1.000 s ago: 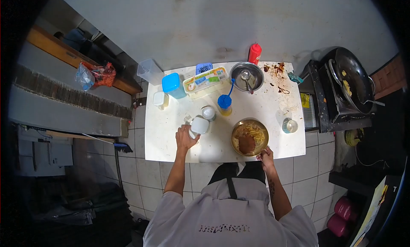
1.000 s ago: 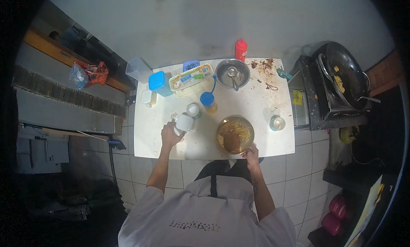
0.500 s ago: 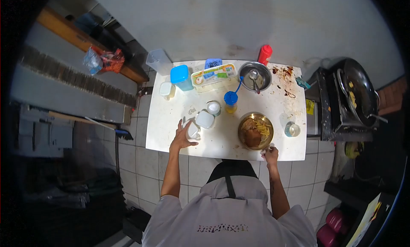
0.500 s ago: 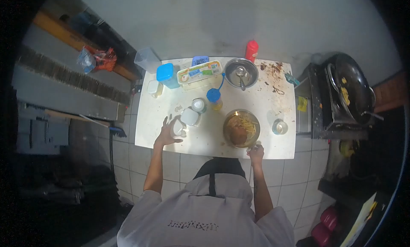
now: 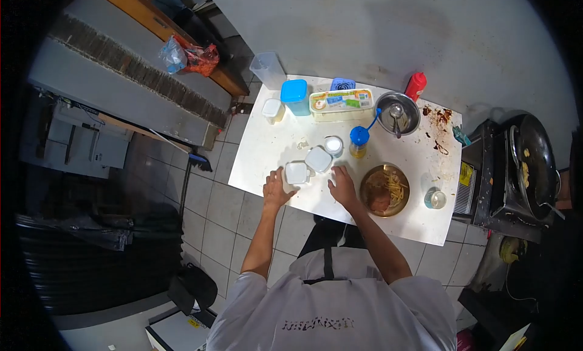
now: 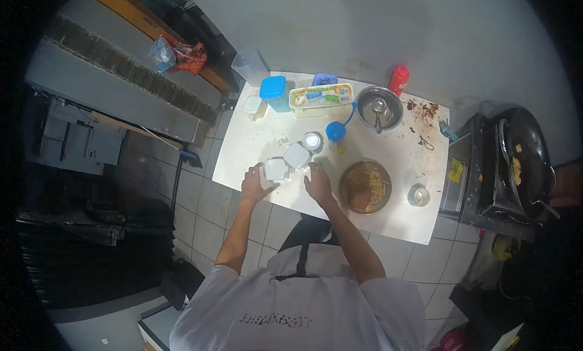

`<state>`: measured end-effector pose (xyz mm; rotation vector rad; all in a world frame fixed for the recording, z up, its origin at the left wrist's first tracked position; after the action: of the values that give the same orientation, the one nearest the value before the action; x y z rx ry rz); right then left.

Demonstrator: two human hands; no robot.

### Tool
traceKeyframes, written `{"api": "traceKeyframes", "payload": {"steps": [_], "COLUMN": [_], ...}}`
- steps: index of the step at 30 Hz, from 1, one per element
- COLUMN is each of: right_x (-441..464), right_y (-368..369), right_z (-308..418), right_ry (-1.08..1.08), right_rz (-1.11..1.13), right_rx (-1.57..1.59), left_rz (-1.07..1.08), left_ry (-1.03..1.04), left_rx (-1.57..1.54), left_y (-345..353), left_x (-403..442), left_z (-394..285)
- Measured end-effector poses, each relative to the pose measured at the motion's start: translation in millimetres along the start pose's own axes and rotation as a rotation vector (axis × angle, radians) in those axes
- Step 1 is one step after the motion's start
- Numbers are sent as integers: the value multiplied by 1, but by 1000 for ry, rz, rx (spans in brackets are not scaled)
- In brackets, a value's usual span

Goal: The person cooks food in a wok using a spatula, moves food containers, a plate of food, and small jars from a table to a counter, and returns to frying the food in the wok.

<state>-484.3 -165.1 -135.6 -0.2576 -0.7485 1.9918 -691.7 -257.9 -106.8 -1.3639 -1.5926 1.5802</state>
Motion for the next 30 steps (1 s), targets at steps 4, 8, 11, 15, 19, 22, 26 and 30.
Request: {"api": "traceKeyframes", "payload": {"steps": [4, 8, 11, 15, 19, 22, 26, 30], "right_x": [30, 62, 79, 92, 89, 81, 48, 20], "right_y": [15, 46, 59, 83, 103, 120, 100, 84], "right_z": [26, 40, 37, 29, 29, 53, 102, 113], "right_ry": [-7, -11, 103, 240, 277, 46, -222, -115], "right_rz": [91, 301, 324, 349, 330, 473, 325, 302], "right_rx": [-177, -361, -464, -580, -707, -638, -646, -481], "left_rz": [-117, -10, 94, 54, 112, 198, 397, 669], "left_ry": [373, 457, 410, 307, 141, 109, 35, -205], "left_rx": [-39, -127, -98, -105, -116, -94, -360, -456], "left_y": [-3, 14, 9, -16, -34, -40, 18, -34], "left_x": [10, 41, 63, 109, 142, 157, 176, 149], "left_z": [-27, -26, -7, 44, 76, 67, 95, 83]}}
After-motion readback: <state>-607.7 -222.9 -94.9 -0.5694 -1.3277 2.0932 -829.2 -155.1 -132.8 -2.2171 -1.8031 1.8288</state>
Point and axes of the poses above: each hand's wrist, its own x-axis towards the middle knuckle, its own y-axis out of the palm, z = x × y, the point moved 8 cm from there along x, towards the middle knuckle, and after that the axes turned 7 degrees about z, right-handed, at the moved point
